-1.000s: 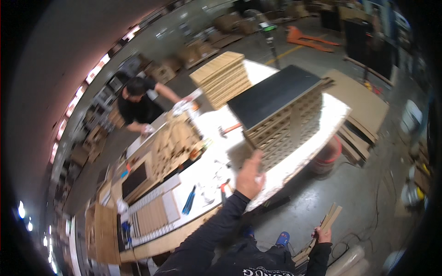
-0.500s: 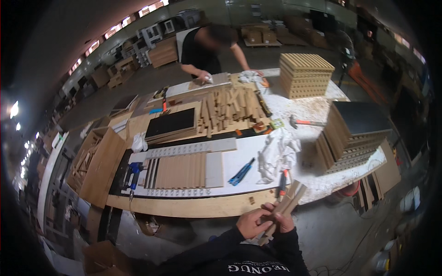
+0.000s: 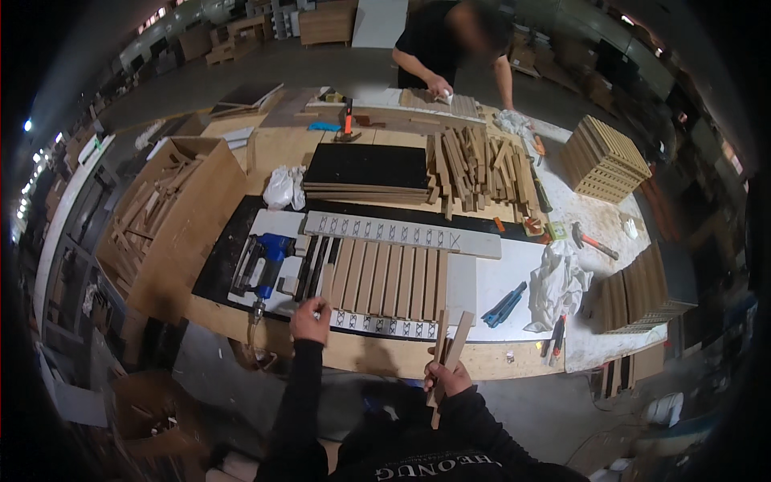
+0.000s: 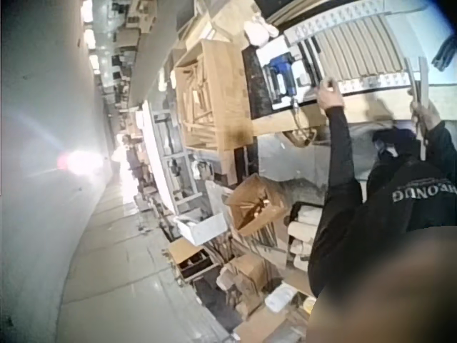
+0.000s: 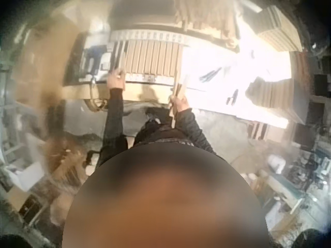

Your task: Gathering and assembling wooden slats into a grid-like component for furniture and cleaning the finished assembly with a cloth.

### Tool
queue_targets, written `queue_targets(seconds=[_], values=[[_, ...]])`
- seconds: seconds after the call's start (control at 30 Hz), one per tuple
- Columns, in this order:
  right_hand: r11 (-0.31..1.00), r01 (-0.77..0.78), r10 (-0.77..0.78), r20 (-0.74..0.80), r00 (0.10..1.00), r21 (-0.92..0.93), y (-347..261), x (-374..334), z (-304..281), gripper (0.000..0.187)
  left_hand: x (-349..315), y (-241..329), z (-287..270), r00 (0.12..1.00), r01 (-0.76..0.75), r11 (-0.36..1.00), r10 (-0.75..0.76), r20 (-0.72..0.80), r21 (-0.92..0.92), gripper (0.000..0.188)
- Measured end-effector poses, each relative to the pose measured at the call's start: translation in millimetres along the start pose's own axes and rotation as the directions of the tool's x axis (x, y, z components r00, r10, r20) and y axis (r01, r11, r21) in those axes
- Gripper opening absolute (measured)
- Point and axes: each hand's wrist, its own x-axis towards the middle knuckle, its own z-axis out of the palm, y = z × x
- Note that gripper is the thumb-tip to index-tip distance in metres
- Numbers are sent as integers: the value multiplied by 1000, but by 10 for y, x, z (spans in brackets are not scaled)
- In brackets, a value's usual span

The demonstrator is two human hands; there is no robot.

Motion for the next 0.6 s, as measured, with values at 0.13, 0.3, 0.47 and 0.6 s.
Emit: queue_targets(seconds=[0.13,0.3,0.47,0.6], values=[[999,-9,7,-52,999,-43,-138,272,-146,34,391,26,111,995,44,986,-57,78,160,15],[997,80,-80,-142,987,-8,-278,701,-332,36,566,-44,268,980,-19,918,-62,191,397,28],[991,94,-75,-185,980,98,-406,978,-349,39,690,56,185,960,17,898,-138,244,439,25],[997,78,-71,-190,979,26,-495,987,-251,41,746,17,133,967,85,968,-138,216,235,23]])
